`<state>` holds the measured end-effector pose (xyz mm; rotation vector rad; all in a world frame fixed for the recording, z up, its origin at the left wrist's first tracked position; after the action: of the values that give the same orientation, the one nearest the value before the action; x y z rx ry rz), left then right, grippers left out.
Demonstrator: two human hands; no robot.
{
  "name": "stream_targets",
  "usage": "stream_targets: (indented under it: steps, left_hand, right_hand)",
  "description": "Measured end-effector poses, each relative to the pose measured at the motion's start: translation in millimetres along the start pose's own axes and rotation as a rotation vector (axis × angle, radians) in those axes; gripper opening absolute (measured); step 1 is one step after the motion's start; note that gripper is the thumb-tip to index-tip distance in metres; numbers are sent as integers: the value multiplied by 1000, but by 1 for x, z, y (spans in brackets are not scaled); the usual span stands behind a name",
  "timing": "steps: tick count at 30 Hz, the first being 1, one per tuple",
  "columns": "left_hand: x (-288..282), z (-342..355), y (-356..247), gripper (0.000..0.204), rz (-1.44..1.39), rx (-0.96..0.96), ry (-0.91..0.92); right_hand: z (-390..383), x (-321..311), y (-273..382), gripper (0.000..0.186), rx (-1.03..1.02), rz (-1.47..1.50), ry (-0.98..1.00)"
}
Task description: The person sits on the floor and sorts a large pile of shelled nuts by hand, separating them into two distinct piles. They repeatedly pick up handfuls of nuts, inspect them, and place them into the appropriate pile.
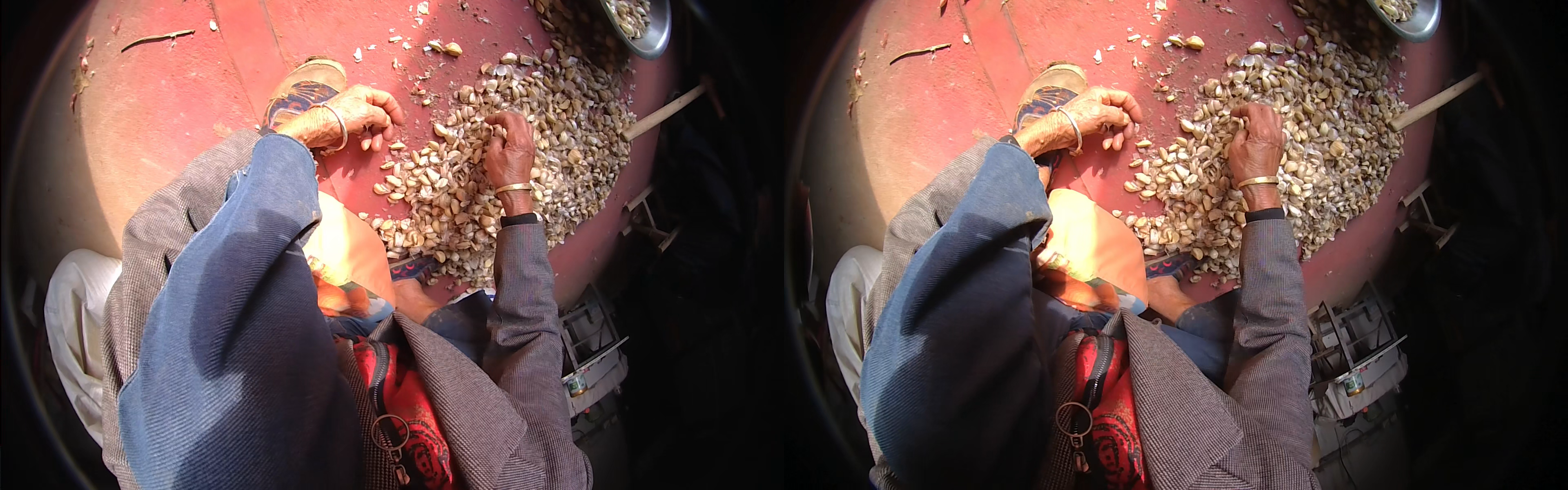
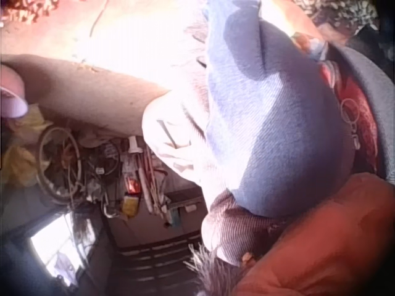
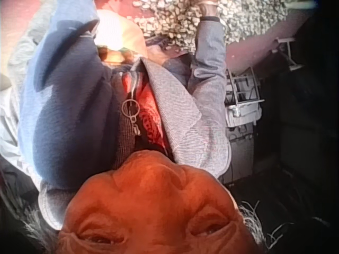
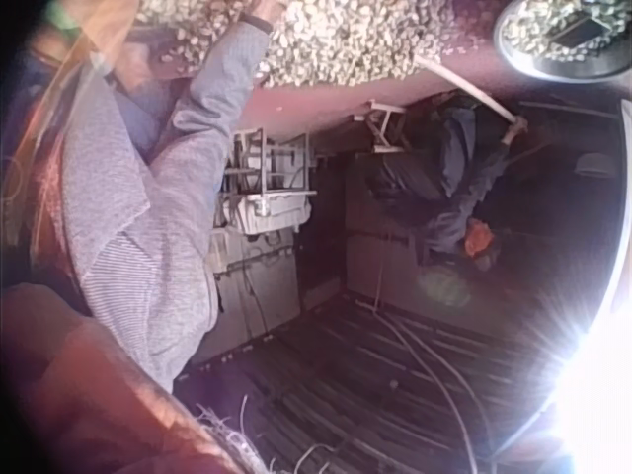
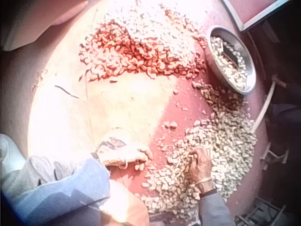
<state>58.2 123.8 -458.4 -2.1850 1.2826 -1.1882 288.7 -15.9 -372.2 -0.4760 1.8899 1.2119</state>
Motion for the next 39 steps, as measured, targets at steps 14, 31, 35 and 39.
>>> stream_targets:
  steps: [14, 31, 35, 39]
  left_hand:
    - [0, -3, -1, 25, 44, 4, -3]
    - [0, -3, -2, 26, 26, 8, -2]
    - [0, -4, -4, 27, 42, 12, -9]
    - [2, -5, -7, 29, 87, -17, -15]
  right_hand:
    - [-30, 40, 11, 22, -178, -85, 149]
    - [-31, 53, 10, 14, -67, -107, 63]
    - [-29, 47, 18, 14, -120, 19, -18]
    - [-21, 41, 36, 17, -242, 28, -27]
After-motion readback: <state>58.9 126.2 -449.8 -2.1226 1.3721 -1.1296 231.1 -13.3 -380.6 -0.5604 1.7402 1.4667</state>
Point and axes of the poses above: each hand's wrist, its own z-axis towards the middle knuckle, its own x-axis out of the palm, y = z × x, the point moved 3 cm from there along z, towards the middle knuckle, and after that the axes turned 13 degrees about z, right-handed, at the moved point
